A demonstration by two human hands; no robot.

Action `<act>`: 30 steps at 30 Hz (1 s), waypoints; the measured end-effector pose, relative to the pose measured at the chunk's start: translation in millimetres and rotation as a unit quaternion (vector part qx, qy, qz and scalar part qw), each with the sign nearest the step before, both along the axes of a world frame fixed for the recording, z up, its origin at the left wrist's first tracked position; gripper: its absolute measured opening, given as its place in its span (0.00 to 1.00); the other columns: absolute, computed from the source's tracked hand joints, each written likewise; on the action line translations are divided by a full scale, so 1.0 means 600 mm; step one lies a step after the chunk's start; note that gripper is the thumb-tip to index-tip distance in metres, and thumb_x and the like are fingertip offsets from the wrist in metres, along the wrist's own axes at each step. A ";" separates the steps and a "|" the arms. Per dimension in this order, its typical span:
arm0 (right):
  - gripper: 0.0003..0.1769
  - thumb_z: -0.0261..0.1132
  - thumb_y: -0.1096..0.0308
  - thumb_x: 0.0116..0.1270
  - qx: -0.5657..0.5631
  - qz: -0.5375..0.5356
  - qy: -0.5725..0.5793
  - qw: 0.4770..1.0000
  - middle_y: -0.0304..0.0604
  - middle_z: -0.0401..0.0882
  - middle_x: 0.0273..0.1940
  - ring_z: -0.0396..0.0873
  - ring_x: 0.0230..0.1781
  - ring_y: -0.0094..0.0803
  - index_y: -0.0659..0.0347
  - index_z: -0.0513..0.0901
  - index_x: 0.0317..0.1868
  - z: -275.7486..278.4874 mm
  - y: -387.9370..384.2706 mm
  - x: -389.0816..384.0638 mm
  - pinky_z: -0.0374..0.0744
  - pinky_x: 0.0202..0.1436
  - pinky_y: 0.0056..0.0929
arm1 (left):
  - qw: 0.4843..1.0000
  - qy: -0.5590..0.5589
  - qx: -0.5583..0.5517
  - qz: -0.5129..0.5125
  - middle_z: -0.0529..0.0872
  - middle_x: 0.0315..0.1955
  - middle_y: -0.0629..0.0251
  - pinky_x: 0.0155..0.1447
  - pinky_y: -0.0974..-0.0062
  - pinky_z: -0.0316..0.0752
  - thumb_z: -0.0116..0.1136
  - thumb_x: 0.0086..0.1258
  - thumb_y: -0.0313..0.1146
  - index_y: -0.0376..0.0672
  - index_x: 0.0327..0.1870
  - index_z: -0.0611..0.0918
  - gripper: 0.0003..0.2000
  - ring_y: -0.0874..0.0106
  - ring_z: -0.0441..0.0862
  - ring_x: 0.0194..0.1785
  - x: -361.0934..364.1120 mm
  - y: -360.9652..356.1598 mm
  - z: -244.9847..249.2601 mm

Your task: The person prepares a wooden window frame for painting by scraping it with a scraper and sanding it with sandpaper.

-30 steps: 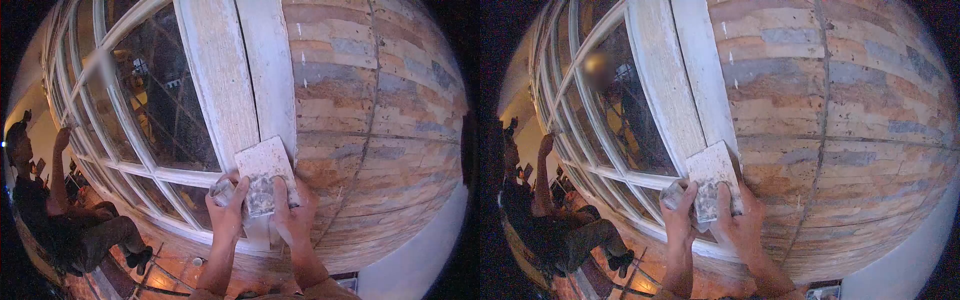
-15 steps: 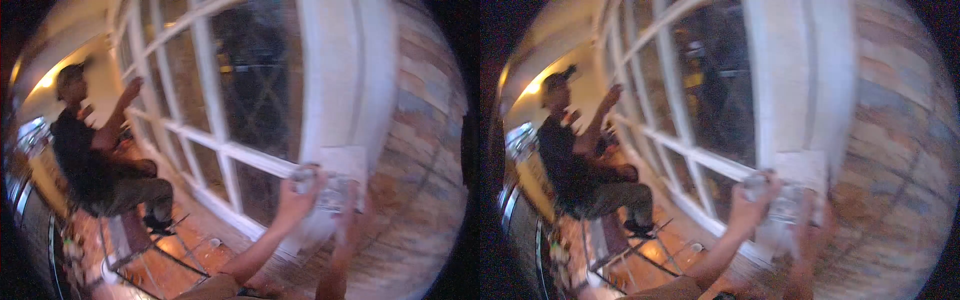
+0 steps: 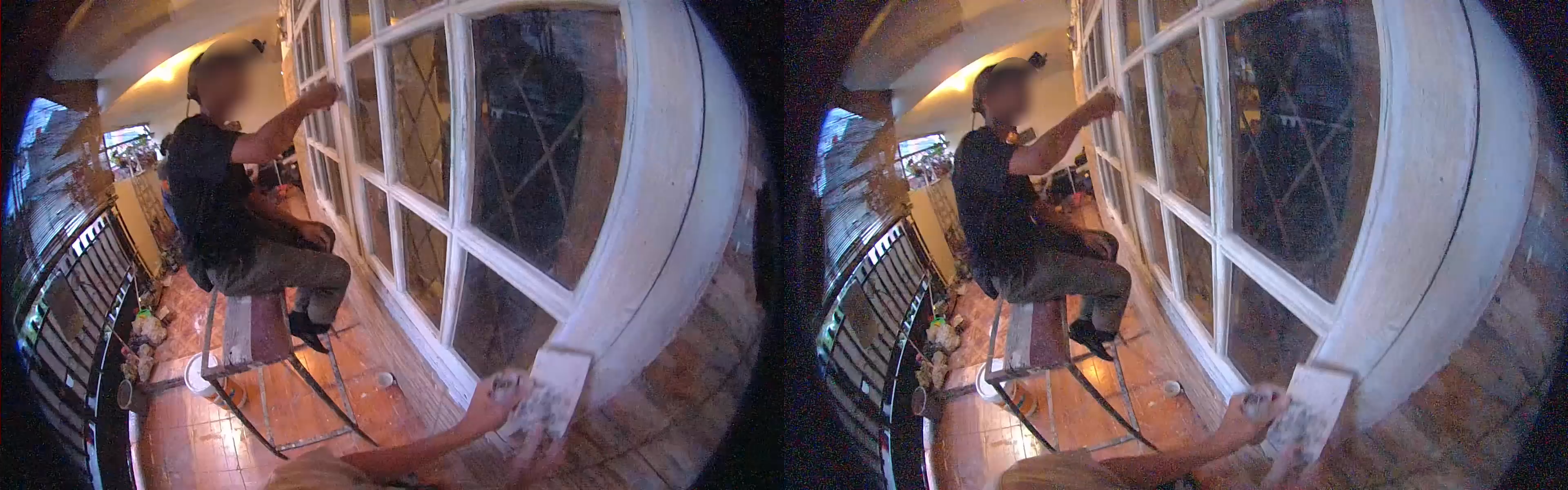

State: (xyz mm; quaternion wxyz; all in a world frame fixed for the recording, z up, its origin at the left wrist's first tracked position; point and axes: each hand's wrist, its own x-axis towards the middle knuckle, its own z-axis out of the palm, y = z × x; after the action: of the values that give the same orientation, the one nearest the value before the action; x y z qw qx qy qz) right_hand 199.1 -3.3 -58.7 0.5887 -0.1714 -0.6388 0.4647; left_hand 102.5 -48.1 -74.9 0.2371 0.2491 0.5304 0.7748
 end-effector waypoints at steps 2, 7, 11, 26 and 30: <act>0.21 0.56 0.60 0.64 -0.008 0.022 0.001 1.000 0.45 0.75 0.42 0.75 0.38 0.28 0.66 0.69 0.52 -0.001 0.004 -0.016 0.75 0.38 0.25 | 0.999 -0.007 -0.029 0.019 0.80 0.29 0.74 0.40 0.83 0.70 0.59 0.60 0.34 0.39 0.39 0.79 0.10 0.82 0.75 0.32 0.001 -0.020 -0.024; 0.22 0.56 0.60 0.64 -0.029 0.053 -0.031 0.998 0.45 0.75 0.42 0.75 0.38 0.28 0.66 0.69 0.52 -0.027 0.015 -0.014 0.75 0.37 0.25 | 0.994 -0.003 -0.112 -0.012 0.79 0.28 0.74 0.35 0.86 0.67 0.57 0.63 0.37 0.40 0.41 0.79 0.11 0.85 0.71 0.31 0.019 -0.075 -0.052; 0.22 0.56 0.60 0.64 -0.033 0.065 -0.035 0.997 0.45 0.75 0.42 0.75 0.38 0.28 0.66 0.69 0.52 -0.035 0.032 -0.026 0.75 0.37 0.25 | 0.991 -0.038 -0.131 -0.014 0.78 0.23 0.72 0.30 0.84 0.67 0.57 0.62 0.39 0.41 0.42 0.78 0.13 0.83 0.72 0.26 0.021 -0.079 -0.066; 0.22 0.56 0.60 0.64 -0.056 0.104 -0.064 0.991 0.45 0.75 0.41 0.75 0.37 0.28 0.66 0.69 0.53 -0.072 0.034 -0.024 0.75 0.36 0.24 | 0.993 -0.006 -0.102 0.067 0.78 0.21 0.69 0.27 0.83 0.69 0.57 0.62 0.38 0.38 0.38 0.78 0.12 0.81 0.73 0.23 -0.031 -0.091 -0.058; 0.22 0.56 0.60 0.64 -0.068 0.114 -0.074 0.988 0.45 0.75 0.41 0.75 0.37 0.28 0.66 0.68 0.53 -0.087 0.022 -0.026 0.74 0.36 0.24 | 0.994 0.010 -0.102 0.042 0.78 0.22 0.69 0.29 0.83 0.69 0.57 0.63 0.38 0.38 0.39 0.77 0.12 0.81 0.73 0.24 -0.017 -0.110 -0.080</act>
State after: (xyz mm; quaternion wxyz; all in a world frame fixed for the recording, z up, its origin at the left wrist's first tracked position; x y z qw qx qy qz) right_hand 183.5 9.9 -110.6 0.4705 -0.1709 -0.6627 0.5570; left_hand 92.4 -113.8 -123.0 0.2229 0.2086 0.6194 0.7232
